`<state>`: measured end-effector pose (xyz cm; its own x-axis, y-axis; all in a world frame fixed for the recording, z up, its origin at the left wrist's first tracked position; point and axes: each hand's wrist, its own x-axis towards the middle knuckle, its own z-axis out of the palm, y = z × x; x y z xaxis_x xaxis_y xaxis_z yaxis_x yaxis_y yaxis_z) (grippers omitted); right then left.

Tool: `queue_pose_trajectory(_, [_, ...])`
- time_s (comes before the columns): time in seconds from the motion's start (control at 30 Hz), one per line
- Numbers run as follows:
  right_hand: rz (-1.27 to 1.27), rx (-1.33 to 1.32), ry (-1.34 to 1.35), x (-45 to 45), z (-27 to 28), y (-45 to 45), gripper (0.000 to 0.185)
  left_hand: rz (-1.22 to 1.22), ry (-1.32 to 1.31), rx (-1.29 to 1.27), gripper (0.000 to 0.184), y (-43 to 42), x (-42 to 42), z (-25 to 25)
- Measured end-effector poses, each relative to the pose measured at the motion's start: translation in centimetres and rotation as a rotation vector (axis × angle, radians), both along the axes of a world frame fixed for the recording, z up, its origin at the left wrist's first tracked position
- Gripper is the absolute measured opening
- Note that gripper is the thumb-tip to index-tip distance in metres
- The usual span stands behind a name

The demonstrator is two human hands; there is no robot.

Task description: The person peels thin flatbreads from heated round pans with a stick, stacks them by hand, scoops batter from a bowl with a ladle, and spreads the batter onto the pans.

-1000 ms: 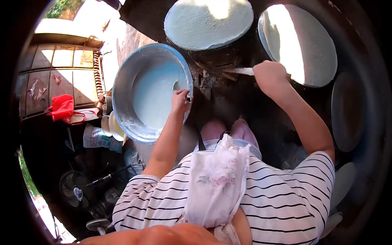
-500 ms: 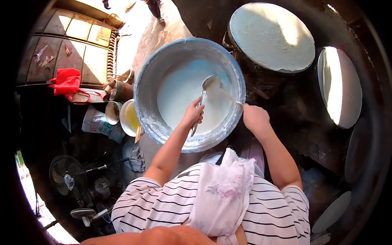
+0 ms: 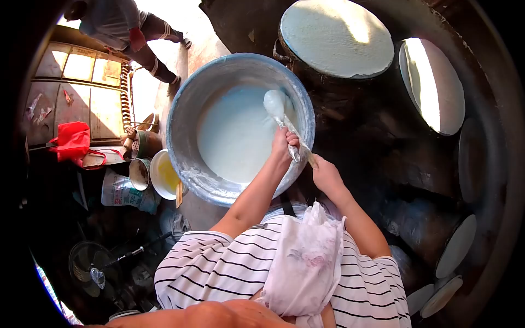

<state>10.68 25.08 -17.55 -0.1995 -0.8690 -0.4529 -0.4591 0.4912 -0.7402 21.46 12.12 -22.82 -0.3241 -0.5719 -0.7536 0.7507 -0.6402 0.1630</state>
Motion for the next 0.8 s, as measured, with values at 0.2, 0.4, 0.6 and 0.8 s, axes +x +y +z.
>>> queue_pose_trajectory(0.2, [-0.252, 0.218, -1.053, -3.9, 8.3, 1.9, 0.037, 0.035, 0.804, -0.092, 0.033, 1.8, 0.4, 11.3])
queue_pose_trajectory(0.4, [0.013, -0.104, -1.364, -5.1, 19.4, -0.1, 0.035, -0.183, 0.868, -0.713, 0.023, 2.1, 4.1, 28.5])
queue_pose_trajectory(0.6, [0.209, -0.474, -1.347, -3.4, 26.7, -4.2, 0.037, -0.331, 1.051, -0.902, 0.036, -0.4, 6.1, 40.2])
queue_pose_trajectory(0.8, [-0.089, -0.028, -1.28, -0.3, 13.6, -0.6, 0.04, -0.235, 0.861, -0.266, 0.036, -0.1, 12.5, 26.9])
